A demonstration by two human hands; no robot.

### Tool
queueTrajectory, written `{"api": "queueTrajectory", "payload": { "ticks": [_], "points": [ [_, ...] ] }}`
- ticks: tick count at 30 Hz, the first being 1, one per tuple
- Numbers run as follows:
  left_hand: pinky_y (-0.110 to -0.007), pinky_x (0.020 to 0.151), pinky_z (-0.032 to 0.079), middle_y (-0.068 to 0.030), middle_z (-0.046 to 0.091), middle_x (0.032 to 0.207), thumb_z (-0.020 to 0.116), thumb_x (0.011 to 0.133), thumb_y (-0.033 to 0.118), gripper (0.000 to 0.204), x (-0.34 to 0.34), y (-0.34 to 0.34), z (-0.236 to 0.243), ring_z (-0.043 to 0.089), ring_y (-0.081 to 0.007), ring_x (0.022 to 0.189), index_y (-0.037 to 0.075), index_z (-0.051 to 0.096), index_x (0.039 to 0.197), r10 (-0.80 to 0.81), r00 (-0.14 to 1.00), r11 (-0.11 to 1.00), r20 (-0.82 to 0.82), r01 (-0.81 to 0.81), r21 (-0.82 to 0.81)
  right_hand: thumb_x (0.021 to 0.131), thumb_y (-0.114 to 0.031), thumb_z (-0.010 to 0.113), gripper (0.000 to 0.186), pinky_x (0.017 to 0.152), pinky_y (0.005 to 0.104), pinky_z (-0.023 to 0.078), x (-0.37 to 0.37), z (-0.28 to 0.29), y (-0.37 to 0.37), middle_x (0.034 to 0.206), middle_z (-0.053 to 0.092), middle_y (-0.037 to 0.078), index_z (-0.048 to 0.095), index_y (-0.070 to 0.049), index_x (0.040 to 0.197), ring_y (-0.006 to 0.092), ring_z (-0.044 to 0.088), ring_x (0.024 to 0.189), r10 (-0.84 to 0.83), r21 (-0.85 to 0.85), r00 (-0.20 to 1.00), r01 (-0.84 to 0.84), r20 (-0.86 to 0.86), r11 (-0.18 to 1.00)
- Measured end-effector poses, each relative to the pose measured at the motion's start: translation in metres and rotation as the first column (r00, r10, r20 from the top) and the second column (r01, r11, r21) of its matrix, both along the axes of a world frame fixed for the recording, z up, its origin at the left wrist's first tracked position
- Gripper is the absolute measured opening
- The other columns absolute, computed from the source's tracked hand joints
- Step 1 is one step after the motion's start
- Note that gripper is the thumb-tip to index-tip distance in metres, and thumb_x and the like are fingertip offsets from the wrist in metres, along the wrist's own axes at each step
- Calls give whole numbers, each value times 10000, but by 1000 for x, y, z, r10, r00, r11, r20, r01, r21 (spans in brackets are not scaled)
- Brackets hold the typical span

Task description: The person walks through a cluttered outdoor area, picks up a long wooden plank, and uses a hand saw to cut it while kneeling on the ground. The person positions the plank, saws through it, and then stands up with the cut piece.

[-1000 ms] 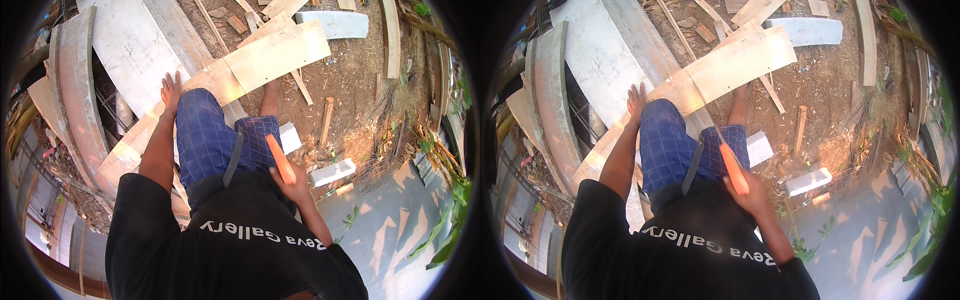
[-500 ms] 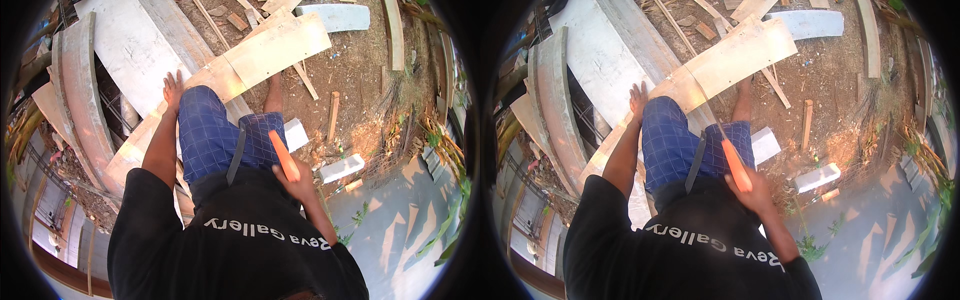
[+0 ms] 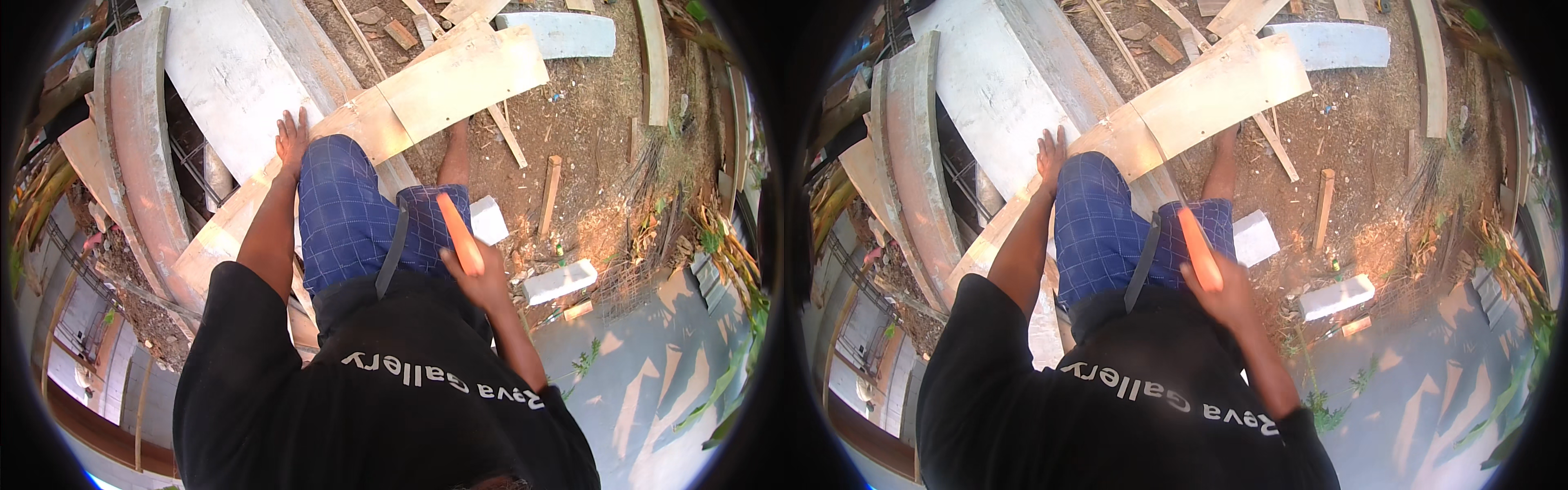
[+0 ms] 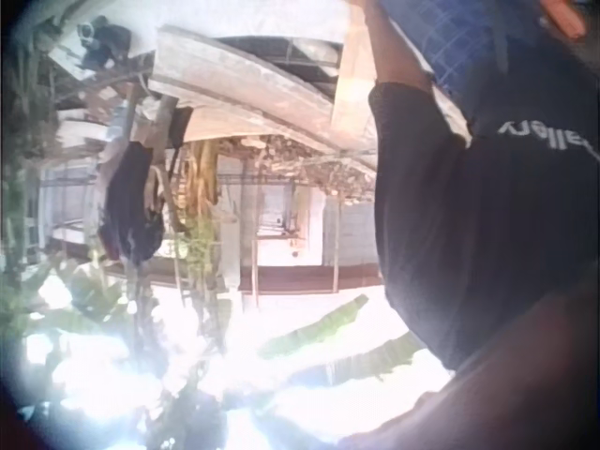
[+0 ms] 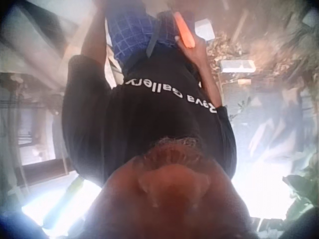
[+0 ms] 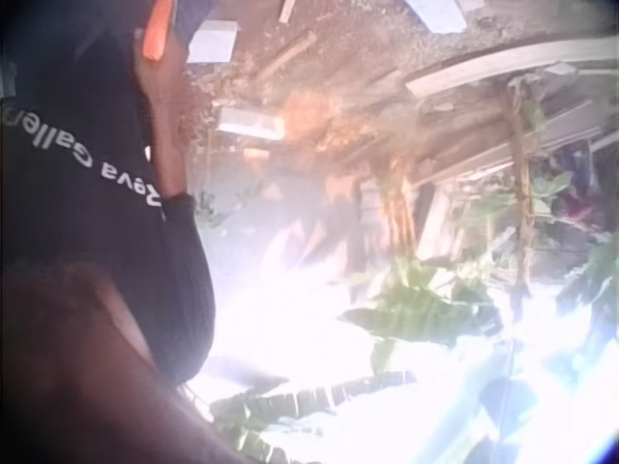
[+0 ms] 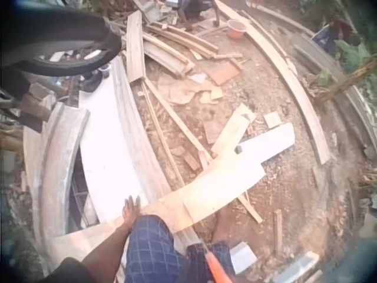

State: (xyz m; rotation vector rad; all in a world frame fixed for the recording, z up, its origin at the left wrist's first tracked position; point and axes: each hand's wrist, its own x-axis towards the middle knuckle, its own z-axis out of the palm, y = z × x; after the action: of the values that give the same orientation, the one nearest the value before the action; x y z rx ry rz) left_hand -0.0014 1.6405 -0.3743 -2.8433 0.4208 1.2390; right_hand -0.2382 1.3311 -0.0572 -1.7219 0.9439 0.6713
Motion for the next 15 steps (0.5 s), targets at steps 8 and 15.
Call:
{"api": "queueTrajectory", "payload": {
  "ticks": [8,15],
  "points": [
    [-564,1201,32,-151,-92,1678,581,936,538,890,-1,-4,7,-58,-403,1535,324,48,1616,-20,999,999,26,21,-42,890,-143,709,183,566,300,434,-28,11,2,657,575,27,641,23,855,95,530,621,-200,69,976,206,-87,976],
    [-589,1195,56,-165,-54,1678,618,915,527,919,-5,5,-8,-26,-418,1533,325,59,1616,1,998,997,63,4,-71,857,-261,769,314,635,391,505,7,-19,9,741,638,184,658,10,970,309,623,634,-47,-25,992,50,120,998]
  ]
}}
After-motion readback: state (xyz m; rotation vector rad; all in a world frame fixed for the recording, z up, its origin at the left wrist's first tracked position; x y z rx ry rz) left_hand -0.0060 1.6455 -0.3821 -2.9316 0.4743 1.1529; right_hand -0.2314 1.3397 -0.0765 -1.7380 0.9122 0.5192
